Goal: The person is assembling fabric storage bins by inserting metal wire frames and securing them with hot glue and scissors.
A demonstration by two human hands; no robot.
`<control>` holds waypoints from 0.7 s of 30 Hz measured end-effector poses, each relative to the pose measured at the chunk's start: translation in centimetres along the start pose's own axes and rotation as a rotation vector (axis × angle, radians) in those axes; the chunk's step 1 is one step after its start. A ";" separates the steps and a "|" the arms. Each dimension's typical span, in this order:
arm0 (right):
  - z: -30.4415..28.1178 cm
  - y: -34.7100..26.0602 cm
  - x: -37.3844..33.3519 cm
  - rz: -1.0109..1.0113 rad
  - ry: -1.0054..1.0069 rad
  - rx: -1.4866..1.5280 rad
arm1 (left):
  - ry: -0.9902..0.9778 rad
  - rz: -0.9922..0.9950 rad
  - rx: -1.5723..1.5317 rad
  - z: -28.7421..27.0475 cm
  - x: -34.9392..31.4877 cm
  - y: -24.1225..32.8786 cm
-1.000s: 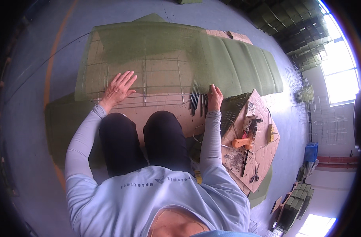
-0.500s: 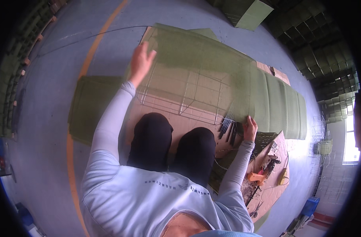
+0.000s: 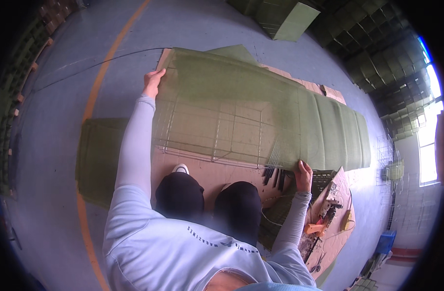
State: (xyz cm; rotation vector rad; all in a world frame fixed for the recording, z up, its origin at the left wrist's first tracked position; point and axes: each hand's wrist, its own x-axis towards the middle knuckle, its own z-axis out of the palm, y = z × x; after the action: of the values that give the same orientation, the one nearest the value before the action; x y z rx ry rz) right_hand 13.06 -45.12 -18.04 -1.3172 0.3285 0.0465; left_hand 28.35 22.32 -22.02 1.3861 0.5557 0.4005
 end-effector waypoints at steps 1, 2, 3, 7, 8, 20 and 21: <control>-0.1 0.0 -0.1 -0.012 -0.011 -0.011 | 0.058 0.042 -0.029 0.3 -0.9 0.2; 0.1 0.1 0.0 -0.020 -0.037 -0.018 | 0.130 0.090 -0.055 -0.1 -1.5 0.4; 0.2 0.1 -0.1 -0.016 -0.045 -0.020 | 0.131 0.088 -0.055 -0.4 -2.2 0.5; 1.0 0.2 -1.3 -0.017 -0.090 -0.034 | 0.231 0.148 -0.003 -3.3 -4.3 1.3; 0.6 0.3 -1.7 -0.012 -0.059 -0.062 | 0.225 0.151 -0.006 -3.3 -5.1 1.5; 0.9 -0.2 -1.8 -0.049 -0.110 -0.144 | 0.235 0.130 0.060 -5.1 -5.7 1.2; 1.1 -0.6 -1.5 -0.032 -0.077 -0.146 | 0.246 0.113 0.089 -4.4 -5.1 1.0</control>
State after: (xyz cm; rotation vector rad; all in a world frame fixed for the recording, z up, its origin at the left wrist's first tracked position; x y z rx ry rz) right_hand 12.01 -44.00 -16.90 -1.4610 0.2421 0.0960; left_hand 21.71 23.12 -20.76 1.4678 0.7048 0.6498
